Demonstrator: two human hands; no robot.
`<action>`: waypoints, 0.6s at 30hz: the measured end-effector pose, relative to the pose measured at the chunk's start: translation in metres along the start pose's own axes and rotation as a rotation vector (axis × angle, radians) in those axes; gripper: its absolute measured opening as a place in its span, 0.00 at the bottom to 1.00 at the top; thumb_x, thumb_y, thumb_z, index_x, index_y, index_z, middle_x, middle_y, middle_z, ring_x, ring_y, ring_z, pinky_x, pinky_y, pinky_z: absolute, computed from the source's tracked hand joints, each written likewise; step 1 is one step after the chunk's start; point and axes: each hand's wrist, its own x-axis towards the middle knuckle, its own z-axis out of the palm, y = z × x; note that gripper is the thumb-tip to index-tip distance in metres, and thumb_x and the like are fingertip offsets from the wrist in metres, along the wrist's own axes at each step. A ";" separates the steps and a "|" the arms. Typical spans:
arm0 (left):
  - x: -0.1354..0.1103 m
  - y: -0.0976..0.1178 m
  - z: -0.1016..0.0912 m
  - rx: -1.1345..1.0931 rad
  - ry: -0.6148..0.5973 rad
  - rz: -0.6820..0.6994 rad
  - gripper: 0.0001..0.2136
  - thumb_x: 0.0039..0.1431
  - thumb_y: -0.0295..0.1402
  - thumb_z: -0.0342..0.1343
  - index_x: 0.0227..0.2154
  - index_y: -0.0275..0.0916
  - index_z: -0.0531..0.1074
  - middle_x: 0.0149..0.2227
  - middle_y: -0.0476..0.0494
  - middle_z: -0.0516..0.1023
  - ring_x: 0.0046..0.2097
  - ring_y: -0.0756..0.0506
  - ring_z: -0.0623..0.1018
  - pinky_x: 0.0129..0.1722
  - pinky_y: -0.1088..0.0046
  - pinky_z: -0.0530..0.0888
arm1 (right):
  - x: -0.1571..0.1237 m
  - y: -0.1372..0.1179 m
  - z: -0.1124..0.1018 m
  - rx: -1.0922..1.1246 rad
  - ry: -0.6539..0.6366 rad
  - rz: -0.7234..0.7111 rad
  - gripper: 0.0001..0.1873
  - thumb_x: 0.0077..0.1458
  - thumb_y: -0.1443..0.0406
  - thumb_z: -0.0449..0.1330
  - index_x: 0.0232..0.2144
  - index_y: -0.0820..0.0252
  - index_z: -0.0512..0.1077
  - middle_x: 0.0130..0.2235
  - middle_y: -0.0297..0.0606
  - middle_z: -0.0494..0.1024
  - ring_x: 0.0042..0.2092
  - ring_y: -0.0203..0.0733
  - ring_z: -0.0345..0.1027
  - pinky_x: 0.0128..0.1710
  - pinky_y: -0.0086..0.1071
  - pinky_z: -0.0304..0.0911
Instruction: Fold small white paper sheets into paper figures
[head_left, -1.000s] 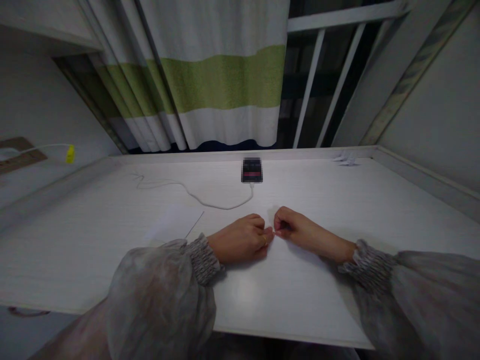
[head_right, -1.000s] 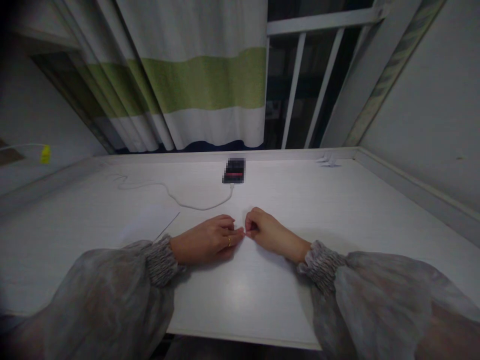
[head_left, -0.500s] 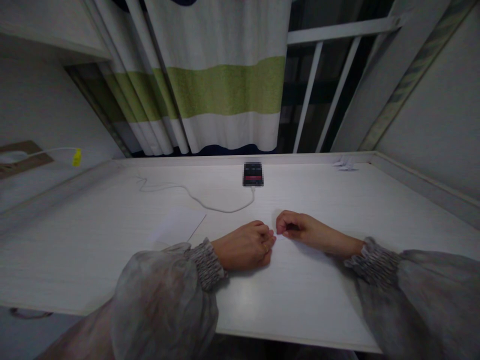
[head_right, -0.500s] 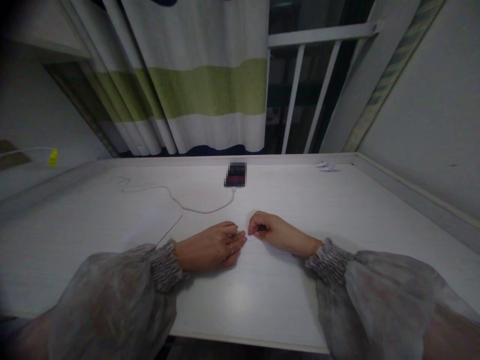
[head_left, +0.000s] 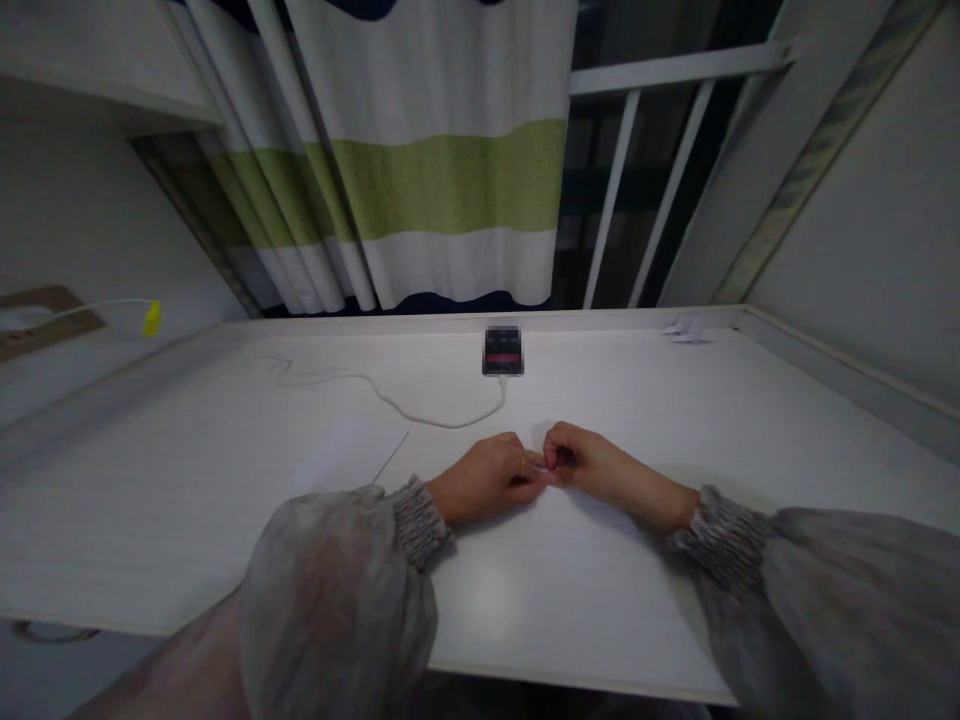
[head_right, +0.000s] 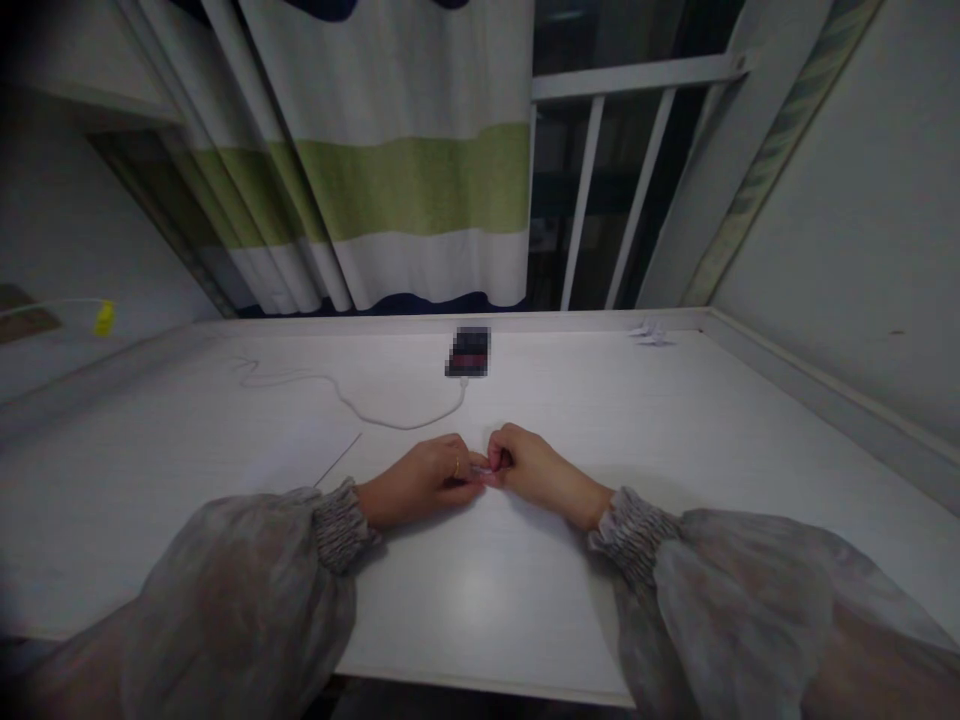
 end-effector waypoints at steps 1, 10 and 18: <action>0.001 -0.002 0.002 -0.101 0.032 -0.082 0.07 0.51 0.30 0.52 0.22 0.36 0.72 0.29 0.45 0.76 0.33 0.49 0.71 0.34 0.74 0.66 | 0.001 0.000 0.000 0.003 -0.001 0.012 0.09 0.39 0.72 0.59 0.21 0.61 0.61 0.23 0.29 0.62 0.26 0.33 0.55 0.25 0.27 0.51; 0.009 -0.013 0.008 -0.530 0.088 -0.382 0.09 0.41 0.30 0.61 0.24 0.35 0.65 0.24 0.52 0.69 0.27 0.53 0.67 0.27 0.77 0.63 | 0.007 0.001 0.005 -0.040 0.015 -0.020 0.07 0.36 0.73 0.60 0.19 0.62 0.64 0.26 0.31 0.63 0.27 0.32 0.57 0.26 0.27 0.53; 0.006 -0.005 -0.006 -0.400 -0.025 -0.350 0.08 0.43 0.26 0.58 0.27 0.35 0.65 0.24 0.53 0.65 0.28 0.53 0.65 0.28 0.77 0.62 | 0.007 0.001 -0.002 0.080 -0.055 0.061 0.07 0.34 0.74 0.58 0.18 0.61 0.63 0.20 0.27 0.63 0.23 0.31 0.55 0.23 0.26 0.51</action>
